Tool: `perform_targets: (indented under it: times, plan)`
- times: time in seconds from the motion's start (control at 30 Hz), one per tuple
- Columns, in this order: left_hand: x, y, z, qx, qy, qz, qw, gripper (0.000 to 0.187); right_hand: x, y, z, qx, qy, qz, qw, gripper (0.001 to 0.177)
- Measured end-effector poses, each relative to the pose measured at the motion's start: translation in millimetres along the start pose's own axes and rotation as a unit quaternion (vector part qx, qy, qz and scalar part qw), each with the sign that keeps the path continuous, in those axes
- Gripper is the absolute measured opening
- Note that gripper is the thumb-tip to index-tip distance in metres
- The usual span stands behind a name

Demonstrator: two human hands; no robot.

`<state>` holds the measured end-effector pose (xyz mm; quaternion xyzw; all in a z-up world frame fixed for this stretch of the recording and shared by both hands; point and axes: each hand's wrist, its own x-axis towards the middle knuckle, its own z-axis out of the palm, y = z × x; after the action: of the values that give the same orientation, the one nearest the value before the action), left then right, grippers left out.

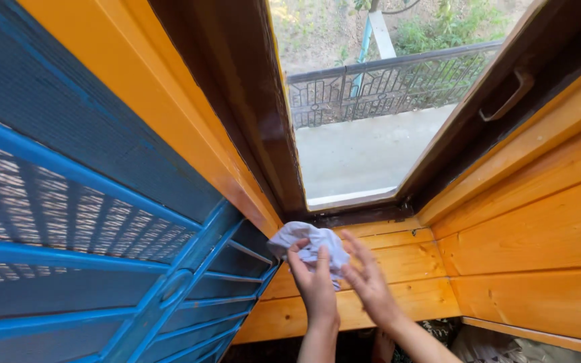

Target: Wiping a window glass and its surrounding wooden lattice frame with a cloth.

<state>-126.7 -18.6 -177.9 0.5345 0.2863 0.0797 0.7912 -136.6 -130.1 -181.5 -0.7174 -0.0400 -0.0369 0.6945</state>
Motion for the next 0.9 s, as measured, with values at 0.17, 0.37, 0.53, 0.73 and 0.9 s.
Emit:
perform_targets:
  times: [0.17,0.37,0.53,0.73,0.9]
  plan:
    - [-19,33,3,-0.144,-0.089,0.003,0.986,0.036,3,-19,21,0.318,0.026,0.229,0.92,0.044]
    - [-13,47,-3,-0.317,-0.089,-0.125,0.936,0.046,18,-61,13,0.248,0.024,0.161,0.955,0.039]
    - [-6,57,16,-0.305,-0.157,-0.087,0.935,0.055,42,-113,0,-0.177,-0.023,-0.187,0.966,0.058]
    - [-15,105,36,-0.098,-0.166,0.051,0.98,0.059,81,-44,34,0.084,-0.064,-0.069,0.992,0.058]
    - [6,90,4,-0.101,-0.036,0.136,0.985,0.059,143,-109,90,0.031,0.005,-0.184,0.982,0.062]
